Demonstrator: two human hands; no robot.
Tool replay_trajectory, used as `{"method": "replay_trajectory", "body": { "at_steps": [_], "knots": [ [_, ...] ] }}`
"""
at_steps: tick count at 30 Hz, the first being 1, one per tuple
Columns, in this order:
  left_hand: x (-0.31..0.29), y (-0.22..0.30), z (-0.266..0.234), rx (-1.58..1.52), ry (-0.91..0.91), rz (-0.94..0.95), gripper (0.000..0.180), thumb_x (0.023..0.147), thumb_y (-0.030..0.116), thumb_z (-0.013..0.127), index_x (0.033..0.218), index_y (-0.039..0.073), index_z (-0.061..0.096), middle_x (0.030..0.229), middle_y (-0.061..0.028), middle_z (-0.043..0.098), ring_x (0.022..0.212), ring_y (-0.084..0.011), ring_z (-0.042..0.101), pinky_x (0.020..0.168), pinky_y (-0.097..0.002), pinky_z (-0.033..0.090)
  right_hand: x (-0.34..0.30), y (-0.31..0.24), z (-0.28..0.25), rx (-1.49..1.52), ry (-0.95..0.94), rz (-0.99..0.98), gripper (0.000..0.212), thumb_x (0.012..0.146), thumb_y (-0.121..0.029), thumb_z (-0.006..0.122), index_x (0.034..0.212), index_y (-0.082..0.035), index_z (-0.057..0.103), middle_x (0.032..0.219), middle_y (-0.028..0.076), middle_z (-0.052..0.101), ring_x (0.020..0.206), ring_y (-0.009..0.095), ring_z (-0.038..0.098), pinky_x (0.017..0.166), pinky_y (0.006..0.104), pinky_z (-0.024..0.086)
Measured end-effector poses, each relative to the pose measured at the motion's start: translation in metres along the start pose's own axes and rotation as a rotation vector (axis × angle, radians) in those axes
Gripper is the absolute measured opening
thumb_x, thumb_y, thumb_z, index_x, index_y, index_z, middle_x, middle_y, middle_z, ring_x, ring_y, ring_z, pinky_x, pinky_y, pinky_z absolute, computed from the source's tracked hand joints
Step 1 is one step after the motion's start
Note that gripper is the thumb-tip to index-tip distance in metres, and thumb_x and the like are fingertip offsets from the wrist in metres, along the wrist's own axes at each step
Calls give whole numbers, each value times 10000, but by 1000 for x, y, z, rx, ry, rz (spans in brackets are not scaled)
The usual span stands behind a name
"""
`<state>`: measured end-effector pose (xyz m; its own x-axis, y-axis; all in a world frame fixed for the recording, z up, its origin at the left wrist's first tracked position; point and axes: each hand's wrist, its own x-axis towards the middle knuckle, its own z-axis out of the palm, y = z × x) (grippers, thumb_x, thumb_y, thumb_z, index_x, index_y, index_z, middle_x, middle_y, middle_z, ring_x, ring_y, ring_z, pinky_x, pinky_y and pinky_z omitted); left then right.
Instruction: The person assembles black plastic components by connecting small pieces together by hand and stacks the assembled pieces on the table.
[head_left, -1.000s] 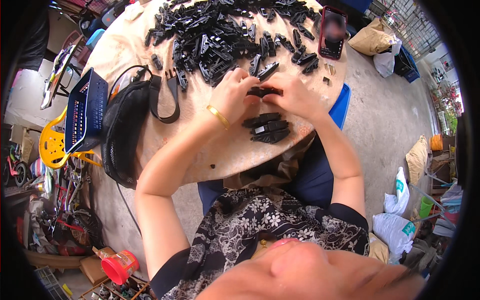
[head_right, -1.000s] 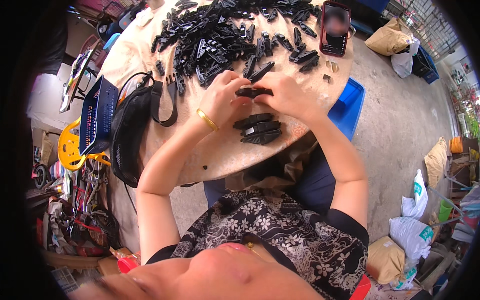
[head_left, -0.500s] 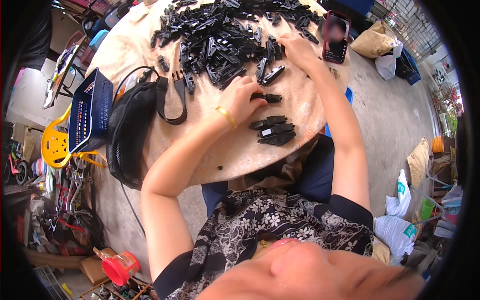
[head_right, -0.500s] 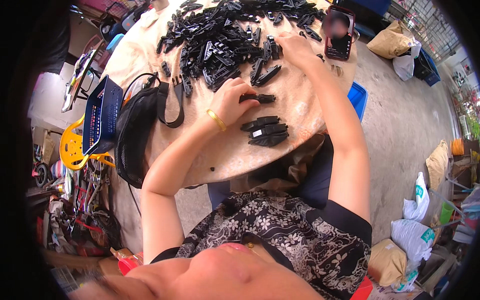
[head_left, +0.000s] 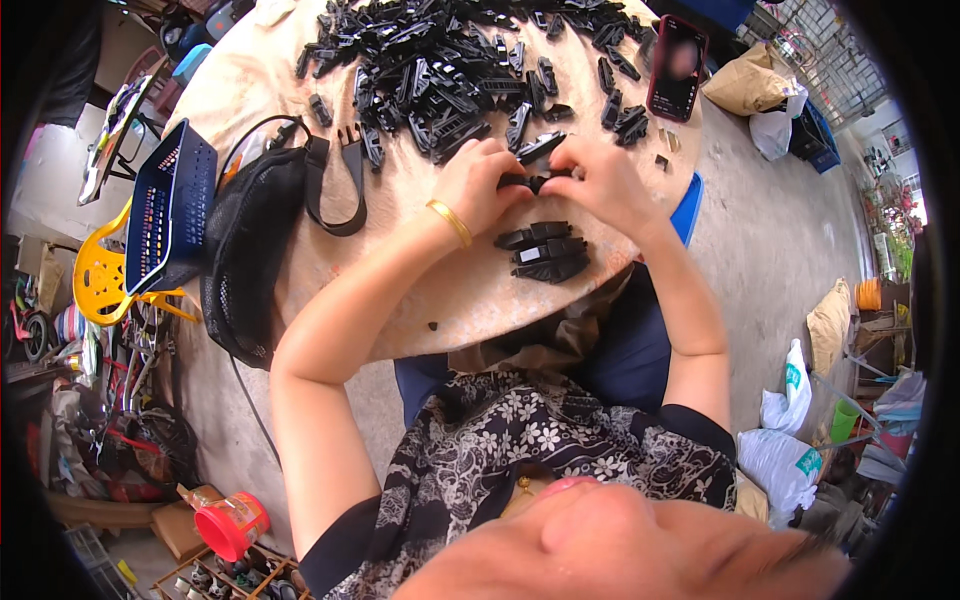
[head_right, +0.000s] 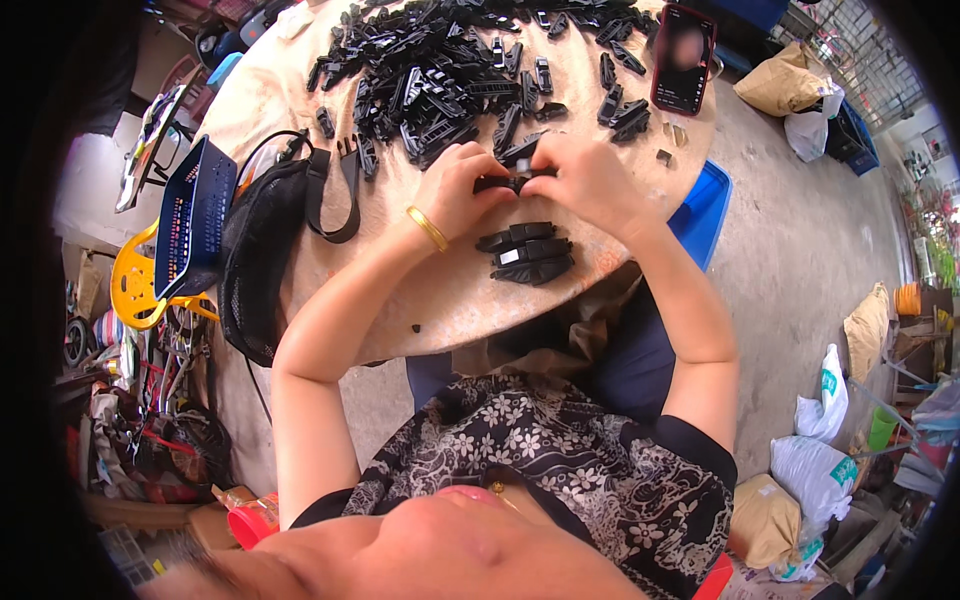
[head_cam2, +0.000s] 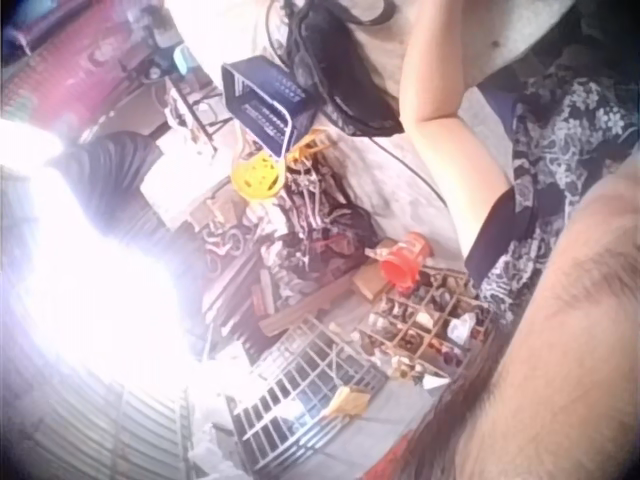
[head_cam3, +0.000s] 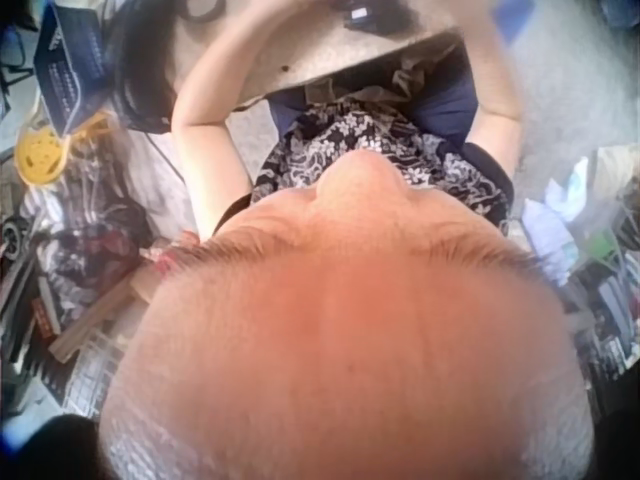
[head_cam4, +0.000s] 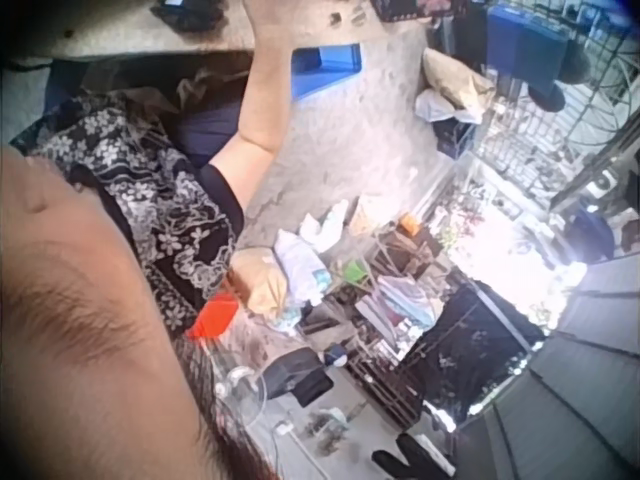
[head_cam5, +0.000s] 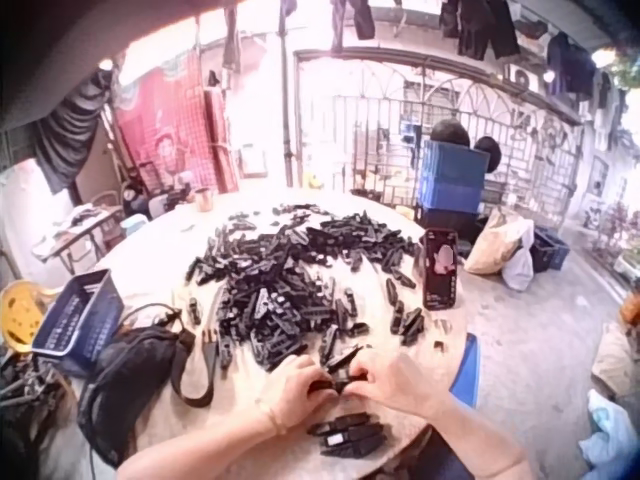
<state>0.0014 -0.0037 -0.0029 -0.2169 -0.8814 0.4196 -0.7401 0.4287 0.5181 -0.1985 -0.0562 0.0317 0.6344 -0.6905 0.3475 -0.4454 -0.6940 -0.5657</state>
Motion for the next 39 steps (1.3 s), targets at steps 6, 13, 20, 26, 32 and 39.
{"method": "replay_trajectory", "body": {
  "at_steps": [6, 13, 20, 26, 32, 39],
  "knots": [
    [-2, -7, -7, -46, -9, -41, 209, 683, 147, 768, 856, 61, 689, 822, -79, 605, 786, -248, 594, 708, -335, 491, -9, -1, -1, -12, -26, -170, 155, 740, -94, 682, 793, -18, 557, 789, 128, 598, 814, 316, 570, 730, 393, 458],
    [1, -2, -14, -96, -93, -117, 197, 650, 148, 781, 803, 53, 700, 792, -79, 601, 760, -244, 591, 686, -328, 482, -9, -8, -10, -101, -52, -253, 129, 691, -7, 698, 755, 2, 587, 738, 135, 587, 752, 297, 575, 675, 371, 458],
    [2, -2, -11, -120, -138, -93, 183, 643, 177, 767, 782, 74, 705, 802, -82, 611, 843, -270, 587, 745, -353, 480, -8, -10, 9, -44, -32, -242, 148, 693, -19, 701, 798, -17, 596, 775, 120, 590, 766, 291, 580, 686, 361, 467],
    [1, -2, -14, -184, -185, -111, 238, 646, 150, 781, 828, 27, 688, 770, -75, 581, 689, -196, 580, 634, -293, 478, -12, -5, 11, 139, -18, -130, 204, 730, -38, 697, 917, -22, 620, 838, 120, 621, 802, 263, 620, 713, 339, 496],
    [3, 7, -16, -153, -266, -14, 255, 682, 229, 787, 810, 35, 681, 741, -82, 582, 667, -199, 585, 627, -304, 476, 11, 20, -9, 119, 30, -166, 235, 796, -81, 648, 1025, -26, 640, 938, 140, 660, 865, 290, 630, 782, 355, 492],
    [11, 8, 2, -33, 36, -68, 322, 766, 194, 717, 1054, 79, 629, 864, -114, 545, 807, -295, 581, 717, -377, 486, 41, 75, 16, -141, 235, -253, 262, 858, -96, 551, 1095, -25, 637, 1037, 159, 659, 1040, 329, 589, 929, 376, 443]
  ]
}}
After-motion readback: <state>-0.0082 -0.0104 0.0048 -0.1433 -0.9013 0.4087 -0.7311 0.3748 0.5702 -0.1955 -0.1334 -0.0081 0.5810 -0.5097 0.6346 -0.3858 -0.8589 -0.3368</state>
